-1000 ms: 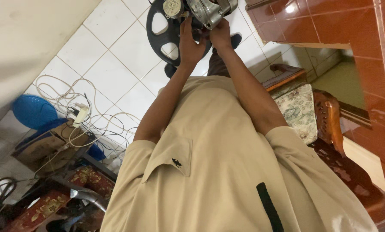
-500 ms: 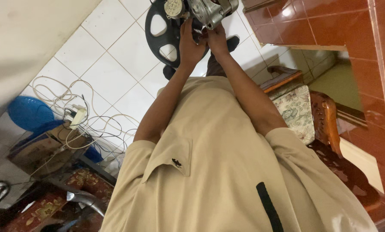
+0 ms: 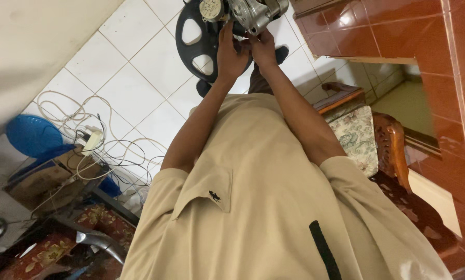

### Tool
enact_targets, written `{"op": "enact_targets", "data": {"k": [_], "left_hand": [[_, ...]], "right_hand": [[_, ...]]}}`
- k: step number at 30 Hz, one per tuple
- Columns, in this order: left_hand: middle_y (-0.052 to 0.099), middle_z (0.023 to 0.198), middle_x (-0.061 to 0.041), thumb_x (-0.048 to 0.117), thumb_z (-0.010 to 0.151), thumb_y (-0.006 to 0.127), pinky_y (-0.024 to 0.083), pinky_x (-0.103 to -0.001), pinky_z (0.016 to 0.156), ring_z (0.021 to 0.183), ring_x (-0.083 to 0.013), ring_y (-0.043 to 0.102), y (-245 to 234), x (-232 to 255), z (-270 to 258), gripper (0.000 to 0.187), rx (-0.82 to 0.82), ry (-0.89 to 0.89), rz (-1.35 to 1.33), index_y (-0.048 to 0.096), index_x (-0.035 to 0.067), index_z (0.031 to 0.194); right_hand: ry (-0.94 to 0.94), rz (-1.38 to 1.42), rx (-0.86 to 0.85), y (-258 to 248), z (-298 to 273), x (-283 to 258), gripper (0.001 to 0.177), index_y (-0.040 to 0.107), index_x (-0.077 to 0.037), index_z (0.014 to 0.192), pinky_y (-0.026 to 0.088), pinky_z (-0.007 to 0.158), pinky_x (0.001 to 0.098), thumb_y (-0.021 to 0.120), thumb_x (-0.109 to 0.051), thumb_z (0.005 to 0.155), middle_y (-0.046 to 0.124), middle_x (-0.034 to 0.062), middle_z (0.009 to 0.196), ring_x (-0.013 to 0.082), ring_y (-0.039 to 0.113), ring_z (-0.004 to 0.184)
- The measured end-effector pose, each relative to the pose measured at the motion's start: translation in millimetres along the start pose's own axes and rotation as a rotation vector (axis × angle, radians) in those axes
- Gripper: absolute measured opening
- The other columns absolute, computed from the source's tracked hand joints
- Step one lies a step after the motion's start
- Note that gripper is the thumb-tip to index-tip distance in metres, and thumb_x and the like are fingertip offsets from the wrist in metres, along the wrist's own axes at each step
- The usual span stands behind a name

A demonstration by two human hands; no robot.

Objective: The person reassembles an electric fan by attaching the motor housing to the fan base and securing it with a screwdriver. They then attach the fan blade to the motor shaft and tighten it.

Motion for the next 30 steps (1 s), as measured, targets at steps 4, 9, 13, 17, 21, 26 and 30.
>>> {"op": "enact_targets", "data": {"k": [4, 9, 13, 17, 21, 26, 30], "left_hand": [[0.042, 0.153, -0.022, 0.000, 0.081, 0.075, 0.059, -0.034, 0.089, 0.101, -0.0223, 0.067, 2.0, -3.7, -0.7, 0.085, 0.006, -0.019, 0.019, 0.034, 0.003, 0.155], [0.042, 0.154, -0.020, -0.002, 0.083, 0.072, 0.061, -0.033, 0.089, 0.101, -0.0225, 0.069, 3.4, -4.9, -1.1, 0.084, -0.008, -0.043, -0.021, 0.034, 0.005, 0.157], [0.043, 0.154, -0.020, -0.002, 0.082, 0.073, 0.060, -0.034, 0.091, 0.104, -0.0241, 0.068, 0.5, -3.0, -3.7, 0.086, 0.006, -0.006, -0.009, 0.033, 0.005, 0.157], [0.047, 0.152, -0.018, -0.001, 0.082, 0.073, 0.060, -0.033, 0.088, 0.102, -0.0232, 0.069, -0.3, -4.0, -3.3, 0.084, 0.006, -0.024, -0.001, 0.036, 0.005, 0.156], [0.047, 0.151, -0.018, 0.002, 0.087, 0.077, 0.060, -0.034, 0.088, 0.103, -0.0227, 0.070, -3.8, 2.2, -2.5, 0.079, 0.030, 0.008, 0.012, 0.037, 0.004, 0.155], [0.049, 0.150, -0.018, 0.000, 0.084, 0.072, 0.061, -0.035, 0.084, 0.094, -0.0207, 0.071, -4.3, 3.1, -1.0, 0.077, -0.001, -0.074, 0.022, 0.038, 0.004, 0.154], [0.049, 0.150, -0.019, -0.004, 0.084, 0.070, 0.061, -0.035, 0.086, 0.099, -0.0201, 0.071, -8.1, 9.9, 0.0, 0.078, -0.016, -0.038, -0.004, 0.039, 0.004, 0.155]], "right_hand": [[0.122, -0.199, -0.021, 2.9, -3.1, 3.2, 0.027, 0.067, 0.010, 0.118, 0.047, 0.064, 0.0339, 0.057, -0.015, 0.114, 0.067, 0.0186, 0.098, 0.0194, 0.062, 0.076], [-0.052, -0.023, 0.008, 5.6, -6.8, -5.8, 0.020, 0.059, -0.004, 0.116, 0.056, 0.064, 0.0280, 0.060, -0.011, 0.097, 0.071, 0.0054, 0.098, 0.0136, 0.071, 0.076], [-0.041, -0.052, -0.055, 6.9, -1.3, -5.6, 0.015, 0.063, 0.001, 0.112, 0.055, 0.067, 0.0307, 0.063, -0.012, 0.106, 0.068, 0.0092, 0.090, 0.0154, 0.068, 0.077], [0.094, -0.042, 0.015, 3.2, -2.5, 8.6, 0.016, 0.060, -0.002, 0.112, 0.049, 0.057, 0.0314, 0.056, -0.014, 0.103, 0.068, 0.0061, 0.085, 0.0161, 0.066, 0.069], [-0.056, 0.020, -0.016, 2.9, 1.3, 10.4, 0.018, 0.056, -0.005, 0.115, 0.050, 0.055, 0.0293, 0.059, -0.009, 0.097, 0.068, 0.0032, 0.082, 0.0136, 0.066, 0.069], [-0.040, -0.049, -0.020, 3.1, 25.8, 32.0, 0.017, 0.062, 0.004, 0.116, 0.052, 0.061, 0.0302, 0.058, -0.011, 0.109, 0.067, 0.0076, 0.083, 0.0154, 0.063, 0.071], [0.035, 0.107, 0.032, 6.1, 21.7, 37.7, 0.018, 0.057, -0.003, 0.119, 0.054, 0.059, 0.0291, 0.053, -0.008, 0.102, 0.070, 0.0045, 0.087, 0.0152, 0.067, 0.071]]}}
Point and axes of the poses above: each hand's wrist, its own z-axis towards the middle knuckle, its own y-axis out of the palm, x = y × z, the point moved 8 cm from there along z, towards the middle knuckle
